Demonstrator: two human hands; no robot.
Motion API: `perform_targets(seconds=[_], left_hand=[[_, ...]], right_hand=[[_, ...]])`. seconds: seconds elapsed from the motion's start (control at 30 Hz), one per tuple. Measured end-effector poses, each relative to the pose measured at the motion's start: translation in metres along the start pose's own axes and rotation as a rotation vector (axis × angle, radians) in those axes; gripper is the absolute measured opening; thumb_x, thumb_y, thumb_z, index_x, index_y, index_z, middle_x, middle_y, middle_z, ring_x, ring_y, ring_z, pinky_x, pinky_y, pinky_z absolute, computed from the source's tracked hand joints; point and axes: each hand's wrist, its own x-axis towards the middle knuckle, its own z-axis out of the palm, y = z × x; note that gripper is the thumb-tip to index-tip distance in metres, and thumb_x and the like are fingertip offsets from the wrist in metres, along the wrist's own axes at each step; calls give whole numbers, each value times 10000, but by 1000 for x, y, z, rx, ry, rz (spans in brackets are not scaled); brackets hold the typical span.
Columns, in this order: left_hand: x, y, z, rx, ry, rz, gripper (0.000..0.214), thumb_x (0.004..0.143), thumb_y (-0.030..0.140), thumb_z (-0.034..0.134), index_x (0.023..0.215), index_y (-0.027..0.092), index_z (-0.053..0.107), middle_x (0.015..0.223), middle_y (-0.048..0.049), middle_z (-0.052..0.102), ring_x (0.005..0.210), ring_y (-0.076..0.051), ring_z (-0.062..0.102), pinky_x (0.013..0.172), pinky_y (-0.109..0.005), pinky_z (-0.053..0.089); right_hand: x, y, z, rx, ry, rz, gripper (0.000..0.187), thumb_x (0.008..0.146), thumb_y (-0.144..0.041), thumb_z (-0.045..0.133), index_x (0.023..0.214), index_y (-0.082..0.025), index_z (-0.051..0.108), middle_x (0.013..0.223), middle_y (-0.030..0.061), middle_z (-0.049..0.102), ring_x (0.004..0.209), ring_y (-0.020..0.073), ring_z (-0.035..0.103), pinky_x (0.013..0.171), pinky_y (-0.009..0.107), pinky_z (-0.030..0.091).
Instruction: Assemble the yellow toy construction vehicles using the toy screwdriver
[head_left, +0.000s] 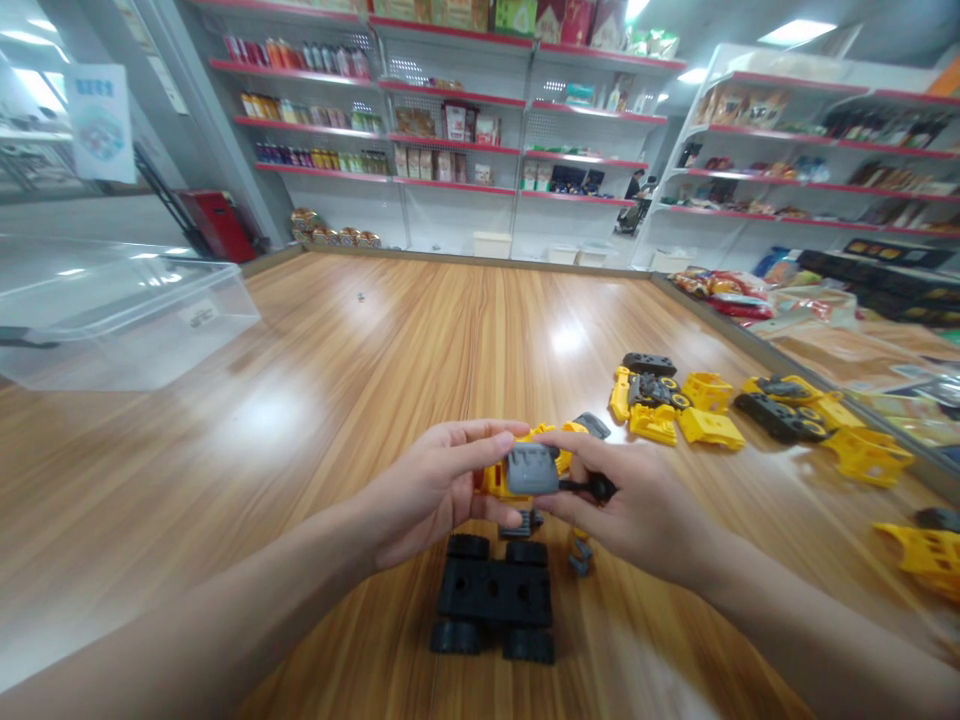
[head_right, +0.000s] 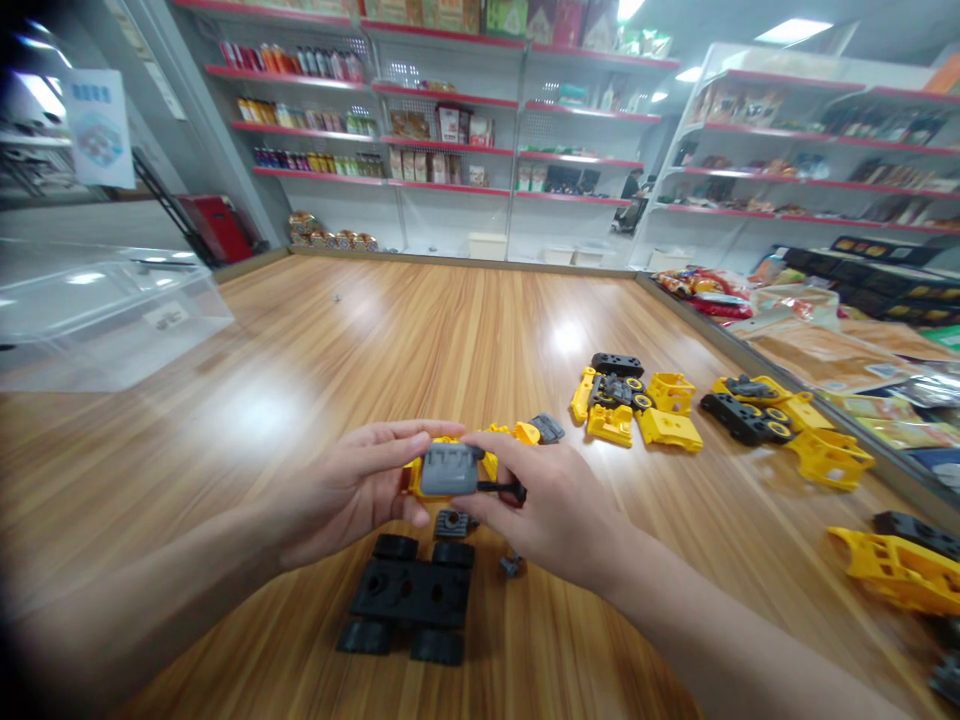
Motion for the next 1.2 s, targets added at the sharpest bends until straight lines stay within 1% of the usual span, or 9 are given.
perform_targets(seconds=[0.27, 0.37, 0.53, 0.67, 0.77, 0.87, 0.93, 1.03, 1.2], left_hand=[[-2, 1, 0, 126, 42, 92, 349, 864, 277, 653, 1199, 183, 623, 1168, -133, 641, 906, -198, 648, 606, -244, 553], [-2, 0, 0, 217, 71, 110, 399, 839, 298, 680, 1222, 200, 626, 1149, -128, 647, 869, -191, 640, 577, -238, 539], [-1, -1, -1, 382, 84, 138, 401, 853, 355, 658, 1221, 196, 649, 1004, -100, 682, 758, -156, 619, 519, -209, 488], [-1, -3, 1, 474, 50, 79, 382, 879, 387, 624, 1188, 166, 668, 974, -107, 692, 797, -172, 633, 582, -238, 502], [-1, -4, 2, 380, 34, 54, 405, 854, 365, 664, 1208, 169, 643, 1039, -119, 675, 818, -175, 634, 587, -237, 504], [0, -3, 2, 198, 54, 44, 353, 850, 352, 672, 1122, 128, 661, 976, -113, 658, 746, -144, 614, 560, -212, 496], [1, -1, 2, 88, 116, 62, 297, 866, 345, 648, 1057, 118, 664, 930, -98, 648, 702, -130, 604, 555, -211, 502], [2, 2, 0, -38, 207, 103, 251, 899, 339, 597, 1057, 147, 631, 962, -84, 638, 668, -124, 608, 564, -235, 525], [3, 5, -3, -157, 242, 78, 259, 949, 330, 505, 1075, 124, 595, 980, -94, 633, 652, -111, 610, 595, -236, 559]], right_hand=[[2, -6, -5, 25, 94, 132, 311, 842, -394, 686, 1083, -200, 651, 615, -46, 542, 526, 102, 494, 516, 239, 378], [3, -8, -7, 82, 104, 211, 270, 867, -416, 652, 1012, -189, 677, 579, -46, 529, 503, 101, 476, 486, 239, 356], [5, -8, -8, 260, 32, 331, 255, 894, -428, 621, 859, -182, 678, 575, -33, 588, 494, 94, 490, 457, 226, 335], [5, -8, -7, 329, -23, 365, 326, 901, -481, 594, 845, -169, 673, 649, 3, 645, 549, 114, 544, 493, 236, 383], [5, -7, -8, 390, -25, 347, 321, 894, -481, 604, 928, -171, 679, 667, 5, 643, 567, 121, 557, 506, 238, 404], [6, -3, -11, 428, 49, 348, 321, 877, -467, 632, 987, -168, 672, 703, 16, 659, 596, 133, 591, 523, 241, 438], [8, 2, -13, 333, 144, 365, 301, 863, -450, 650, 962, -167, 676, 693, 16, 651, 604, 141, 601, 543, 252, 453], [11, 10, -12, 76, 242, 395, 234, 848, -404, 666, 905, -178, 690, 675, 10, 648, 600, 148, 602, 571, 274, 455], [12, 20, -9, -150, 207, 444, 138, 835, -321, 655, 885, -209, 720, 771, 21, 715, 680, 181, 654, 628, 302, 474]])
